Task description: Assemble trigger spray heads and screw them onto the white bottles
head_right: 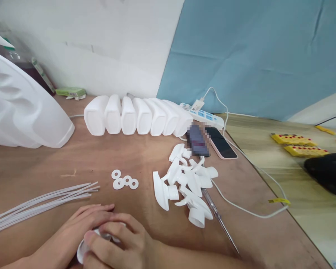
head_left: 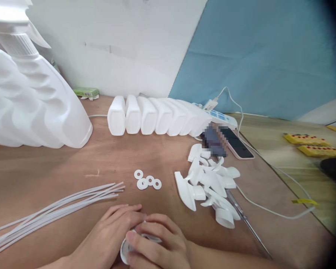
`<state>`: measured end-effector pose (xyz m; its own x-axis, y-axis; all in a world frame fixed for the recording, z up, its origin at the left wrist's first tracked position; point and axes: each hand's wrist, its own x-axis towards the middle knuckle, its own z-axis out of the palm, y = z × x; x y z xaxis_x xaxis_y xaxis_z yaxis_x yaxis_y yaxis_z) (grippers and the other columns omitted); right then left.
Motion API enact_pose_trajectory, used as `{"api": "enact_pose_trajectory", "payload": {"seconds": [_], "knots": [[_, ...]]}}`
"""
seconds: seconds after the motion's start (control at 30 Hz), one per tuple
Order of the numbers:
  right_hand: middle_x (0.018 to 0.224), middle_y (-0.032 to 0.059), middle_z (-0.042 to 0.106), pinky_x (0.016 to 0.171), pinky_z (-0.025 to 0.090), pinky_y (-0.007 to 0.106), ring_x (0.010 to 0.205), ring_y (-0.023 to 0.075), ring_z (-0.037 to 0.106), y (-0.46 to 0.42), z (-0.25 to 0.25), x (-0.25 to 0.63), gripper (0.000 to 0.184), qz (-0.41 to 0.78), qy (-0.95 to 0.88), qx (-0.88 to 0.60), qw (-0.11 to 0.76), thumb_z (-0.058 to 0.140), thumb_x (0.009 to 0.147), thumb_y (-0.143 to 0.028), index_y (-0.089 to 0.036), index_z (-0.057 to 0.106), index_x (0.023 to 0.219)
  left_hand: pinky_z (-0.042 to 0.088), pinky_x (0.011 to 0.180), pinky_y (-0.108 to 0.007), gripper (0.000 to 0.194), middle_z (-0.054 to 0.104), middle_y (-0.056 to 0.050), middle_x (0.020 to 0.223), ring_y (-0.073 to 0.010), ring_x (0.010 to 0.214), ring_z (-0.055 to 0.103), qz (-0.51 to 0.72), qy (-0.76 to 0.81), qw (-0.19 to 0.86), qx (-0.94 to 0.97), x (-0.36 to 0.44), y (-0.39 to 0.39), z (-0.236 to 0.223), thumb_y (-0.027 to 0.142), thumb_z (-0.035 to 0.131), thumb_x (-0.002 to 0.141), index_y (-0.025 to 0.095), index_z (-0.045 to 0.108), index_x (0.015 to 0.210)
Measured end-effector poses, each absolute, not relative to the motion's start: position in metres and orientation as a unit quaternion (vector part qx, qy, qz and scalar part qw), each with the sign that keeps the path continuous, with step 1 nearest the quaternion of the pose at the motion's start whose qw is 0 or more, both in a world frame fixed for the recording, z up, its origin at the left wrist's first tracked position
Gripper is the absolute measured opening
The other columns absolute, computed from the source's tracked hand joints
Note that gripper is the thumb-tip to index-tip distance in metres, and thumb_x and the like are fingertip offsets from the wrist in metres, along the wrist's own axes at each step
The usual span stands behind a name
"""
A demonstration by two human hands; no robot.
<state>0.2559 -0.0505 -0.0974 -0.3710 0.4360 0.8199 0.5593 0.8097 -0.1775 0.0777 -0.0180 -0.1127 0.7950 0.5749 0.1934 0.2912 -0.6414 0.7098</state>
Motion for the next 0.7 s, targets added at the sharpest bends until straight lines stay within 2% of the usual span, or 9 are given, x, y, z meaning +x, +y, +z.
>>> {"api": "enact_pose_trajectory", "payload": {"seconds": [0.13, 0.3, 0.57, 0.7], "knots": [[0.087, -0.0023, 0.071, 0.075, 0.052, 0.024, 0.074, 0.0105, 0.060, -0.0433, -0.1090, 0.2527, 0.016, -0.057, -0.826, -0.302, 0.473, 0.053, 0.085, -0.017, -0.016, 0.067, 0.080, 0.039, 0.100, -0.035, 0.045, 0.056, -0.007, 0.123, -0.0203, 0.122, 0.045, 0.192, 0.241, 0.346, 0.886, 0.0771, -0.0161, -0.1118, 0.027, 0.048, 0.081, 0.023, 0.037, 0.124], [0.088, -0.0026, 0.070, 0.076, 0.052, 0.025, 0.075, 0.0111, 0.059, -0.0432, -0.1065, 0.2557, 0.019, -0.066, -0.833, -0.292, 0.466, 0.050, 0.086, -0.020, -0.017, 0.068, 0.078, 0.037, 0.102, -0.038, 0.050, 0.054, -0.007, 0.126, -0.0215, 0.123, 0.043, 0.164, 0.244, 0.348, 0.890, 0.0768, -0.0153, -0.1079, 0.022, 0.049, 0.076, 0.022, 0.039, 0.125], [0.089, -0.0040, 0.069, 0.075, 0.052, 0.023, 0.077, 0.0094, 0.059, -0.0464, -0.1086, 0.2508, 0.014, -0.049, -0.827, -0.318, 0.462, 0.059, 0.073, -0.011, -0.021, 0.061, 0.063, 0.039, 0.100, -0.037, 0.047, 0.057, -0.007, 0.122, -0.0221, 0.121, 0.046, 0.189, 0.252, 0.355, 0.880, 0.0782, -0.0165, -0.1034, 0.018, 0.047, 0.075, 0.023, 0.039, 0.122], [0.088, -0.0049, 0.069, 0.074, 0.052, 0.022, 0.075, 0.0091, 0.059, -0.0471, -0.1088, 0.2504, 0.016, -0.041, -0.823, -0.325, 0.464, 0.059, 0.073, -0.011, -0.022, 0.060, 0.061, 0.036, 0.102, -0.036, 0.044, 0.056, -0.007, 0.123, -0.0198, 0.123, 0.043, 0.181, 0.242, 0.342, 0.890, 0.0773, -0.0158, -0.1029, 0.016, 0.046, 0.076, 0.023, 0.039, 0.120]]}}
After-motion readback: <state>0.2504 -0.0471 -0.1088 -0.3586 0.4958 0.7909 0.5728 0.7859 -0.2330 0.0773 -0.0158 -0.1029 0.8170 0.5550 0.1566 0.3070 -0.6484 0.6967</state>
